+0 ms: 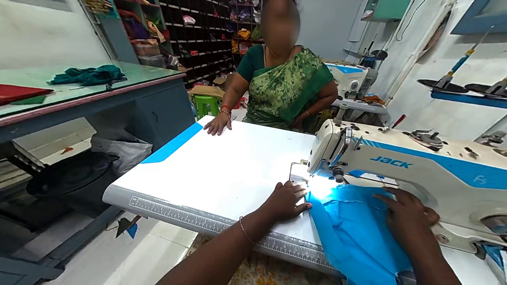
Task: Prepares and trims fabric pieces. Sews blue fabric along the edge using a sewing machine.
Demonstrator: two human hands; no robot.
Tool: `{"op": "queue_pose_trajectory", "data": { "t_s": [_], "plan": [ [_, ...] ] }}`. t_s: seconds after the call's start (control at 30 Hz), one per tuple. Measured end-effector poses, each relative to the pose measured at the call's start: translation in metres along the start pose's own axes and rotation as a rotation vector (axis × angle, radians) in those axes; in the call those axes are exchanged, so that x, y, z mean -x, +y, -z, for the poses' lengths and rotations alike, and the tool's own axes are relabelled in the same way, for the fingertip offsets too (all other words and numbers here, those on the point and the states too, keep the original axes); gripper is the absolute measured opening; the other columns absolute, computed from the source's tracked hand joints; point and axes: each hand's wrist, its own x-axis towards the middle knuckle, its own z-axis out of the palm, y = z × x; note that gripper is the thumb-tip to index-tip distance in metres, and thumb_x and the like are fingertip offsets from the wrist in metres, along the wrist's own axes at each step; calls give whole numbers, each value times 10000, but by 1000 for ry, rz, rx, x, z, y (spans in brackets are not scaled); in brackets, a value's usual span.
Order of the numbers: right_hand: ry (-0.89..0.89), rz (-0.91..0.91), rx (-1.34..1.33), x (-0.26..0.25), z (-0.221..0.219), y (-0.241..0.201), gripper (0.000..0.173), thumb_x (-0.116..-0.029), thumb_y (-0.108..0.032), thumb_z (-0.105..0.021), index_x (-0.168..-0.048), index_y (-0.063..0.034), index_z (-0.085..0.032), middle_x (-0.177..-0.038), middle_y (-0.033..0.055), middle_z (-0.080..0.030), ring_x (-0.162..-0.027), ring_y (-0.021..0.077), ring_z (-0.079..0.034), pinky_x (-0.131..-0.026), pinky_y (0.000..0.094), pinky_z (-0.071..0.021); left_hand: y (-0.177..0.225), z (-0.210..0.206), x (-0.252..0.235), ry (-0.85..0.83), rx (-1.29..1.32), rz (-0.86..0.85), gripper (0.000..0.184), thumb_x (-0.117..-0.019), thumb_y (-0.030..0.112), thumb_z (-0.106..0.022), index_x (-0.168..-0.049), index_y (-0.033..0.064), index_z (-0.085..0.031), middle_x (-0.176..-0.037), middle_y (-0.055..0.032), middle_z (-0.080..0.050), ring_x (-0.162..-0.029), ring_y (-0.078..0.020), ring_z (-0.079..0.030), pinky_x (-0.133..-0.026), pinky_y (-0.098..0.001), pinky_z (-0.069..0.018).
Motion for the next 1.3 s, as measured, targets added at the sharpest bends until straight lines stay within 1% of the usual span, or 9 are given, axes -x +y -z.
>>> {"op": "queue_pose_trajectory", "data": {
  "t_s": [0.17, 0.3, 0.43, 0.67, 0.8, 0.9, 1.07, 1.23, 1.3],
  "plan": [
    [224, -83, 27, 40, 17, 51, 280, -913, 126, -518, -1116, 79, -705, -1212, 370, -611, -1128, 619, -563, -887, 807, -358, -2, 1, -1, 6, 0, -14, 506, -1082, 446, -462, -1413, 99, -624, -1494, -42, -565, -1323, -280, -517, -1022, -530, -402],
    [256, -221, 72, 68, 18, 91, 291, -1005, 22, -452, -1185, 112, -662, -1267, 378, -599, -1217, 585, -548, -975, 748, -363, -3, 1, -3, 9, 3, -21, 500, -1083, 440, -457, -1404, 98, -630, -1485, -39, -573, -1308, -276, -524, -1008, -529, -402],
    [304, -139, 4, 87, 4, 107, 320, -1006, 10, -443, -1215, 162, -632, -1282, 391, -597, -1232, 573, -560, -1060, 642, -412, -2, 1, -4, 32, -3, -6, 472, -1086, 431, -455, -1378, 118, -655, -1453, -26, -600, -1273, -262, -546, -994, -509, -411],
    [338, -209, 47, 95, -9, 95, 418, -963, 62, -418, -1345, 151, -563, -1414, 356, -533, -1348, 534, -491, -1164, 563, -359, -4, 2, -5, 45, -8, 8, 441, -1092, 406, -451, -1370, 141, -669, -1459, -4, -598, -1275, -253, -544, -1006, -497, -410],
    [339, -252, 67, 95, -8, 93, 425, -950, 82, -415, -1326, 102, -611, -1402, 307, -573, -1322, 510, -529, -1123, 609, -377, -4, 3, -6, 36, 12, 19, 442, -1092, 395, -455, -1388, 134, -654, -1467, -11, -592, -1294, -260, -536, -1023, -517, -403],
    [295, -318, 90, 96, -6, 89, 416, -924, 123, -429, -1213, 35, -716, -1270, 257, -677, -1222, 500, -603, -1037, 652, -413, -5, 2, -6, 43, 26, 18, 436, -1091, 383, -459, -1383, 125, -657, -1460, -15, -598, -1289, -264, -536, -1022, -513, -402],
    [263, -323, 71, 97, -5, 87, 436, -907, 146, -425, -1199, 29, -726, -1268, 252, -681, -1204, 520, -604, -1002, 698, -396, -6, 1, -4, 36, 36, 3, 429, -1095, 356, -448, -1387, 117, -652, -1467, -23, -590, -1300, -274, -526, -1030, -514, -394],
    [271, -368, 93, 93, 4, 78, 498, -923, 89, -444, -1402, 52, -577, -1476, 283, -521, -1368, 536, -466, -1049, 725, -347, -6, 1, -4, 49, 25, 2, 426, -1093, 357, -446, -1381, 124, -657, -1463, -15, -594, -1297, -267, -530, -1023, -509, -398],
    [379, -376, 39, 86, 16, 45, 464, -936, 70, -464, -1390, 113, -550, -1450, 344, -507, -1334, 522, -507, -1084, 612, -408, -7, -1, -5, 31, 23, 13, 426, -1098, 357, -431, -1385, 133, -653, -1474, -9, -584, -1309, -261, -518, -1032, -504, -391]
  ]
}}
